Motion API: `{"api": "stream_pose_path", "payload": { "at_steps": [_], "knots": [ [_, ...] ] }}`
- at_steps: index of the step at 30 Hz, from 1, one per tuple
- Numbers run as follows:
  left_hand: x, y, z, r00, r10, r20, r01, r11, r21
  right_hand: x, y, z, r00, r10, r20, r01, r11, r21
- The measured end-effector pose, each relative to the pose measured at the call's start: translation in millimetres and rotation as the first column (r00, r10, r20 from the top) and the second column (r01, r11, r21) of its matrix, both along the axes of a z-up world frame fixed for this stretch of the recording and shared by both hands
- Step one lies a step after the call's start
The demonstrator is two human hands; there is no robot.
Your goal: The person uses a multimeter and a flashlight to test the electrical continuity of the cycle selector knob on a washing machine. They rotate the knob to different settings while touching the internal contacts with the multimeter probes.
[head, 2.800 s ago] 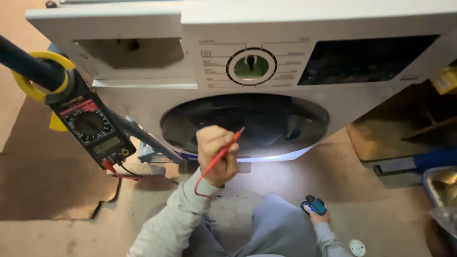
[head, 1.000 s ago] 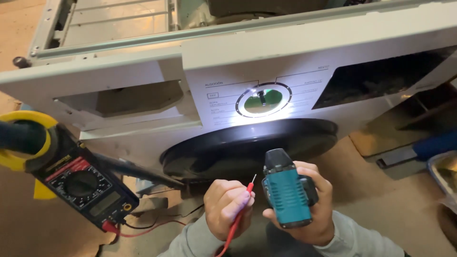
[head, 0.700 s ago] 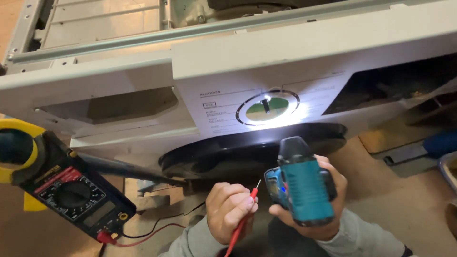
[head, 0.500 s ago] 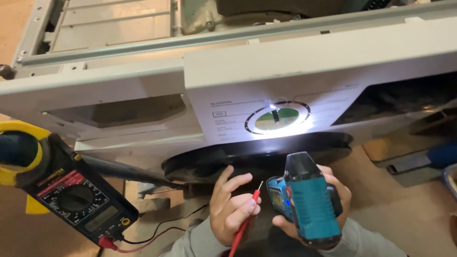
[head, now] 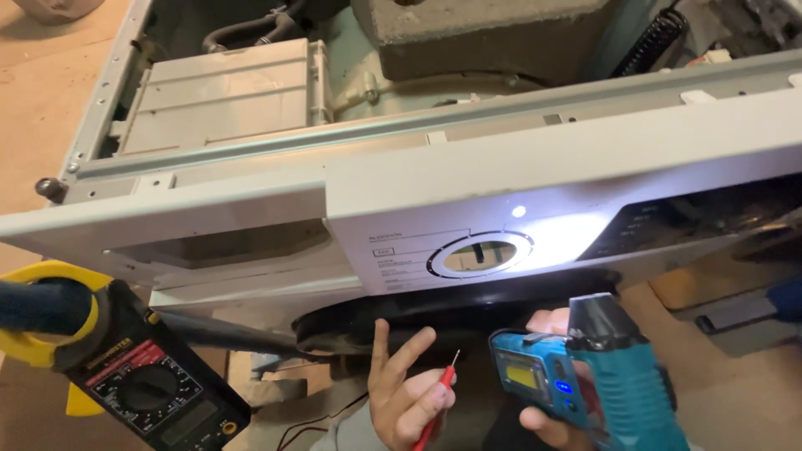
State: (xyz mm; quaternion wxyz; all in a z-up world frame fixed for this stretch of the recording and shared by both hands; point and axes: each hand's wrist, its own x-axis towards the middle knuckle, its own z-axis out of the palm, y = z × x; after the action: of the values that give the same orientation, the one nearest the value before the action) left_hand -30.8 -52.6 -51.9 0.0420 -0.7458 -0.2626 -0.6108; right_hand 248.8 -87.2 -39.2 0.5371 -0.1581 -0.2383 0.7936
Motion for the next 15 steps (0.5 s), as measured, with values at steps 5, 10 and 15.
{"api": "stream_pose_path", "payload": {
  "at_steps": [5,10,15],
  "knots": [
    [-1,1,1,0.999,0.029,0.015,-0.029,1.0,0.011,-9,5,-25,0.871,-0.099,0.481,-0.06,0.951,0.305],
    [-18,0,-4,0.999,0.034,0.018,-0.034,0.999,0.021,-63,28,-8,0.514,-0.714,0.476,-0.005,0.552,0.834],
    [-34,5,-27,0.988,-0.012,-0.153,0.02,0.998,0.053,-32,37,-102,0.647,-0.736,0.197,0.269,0.462,0.845]
  ]
}}
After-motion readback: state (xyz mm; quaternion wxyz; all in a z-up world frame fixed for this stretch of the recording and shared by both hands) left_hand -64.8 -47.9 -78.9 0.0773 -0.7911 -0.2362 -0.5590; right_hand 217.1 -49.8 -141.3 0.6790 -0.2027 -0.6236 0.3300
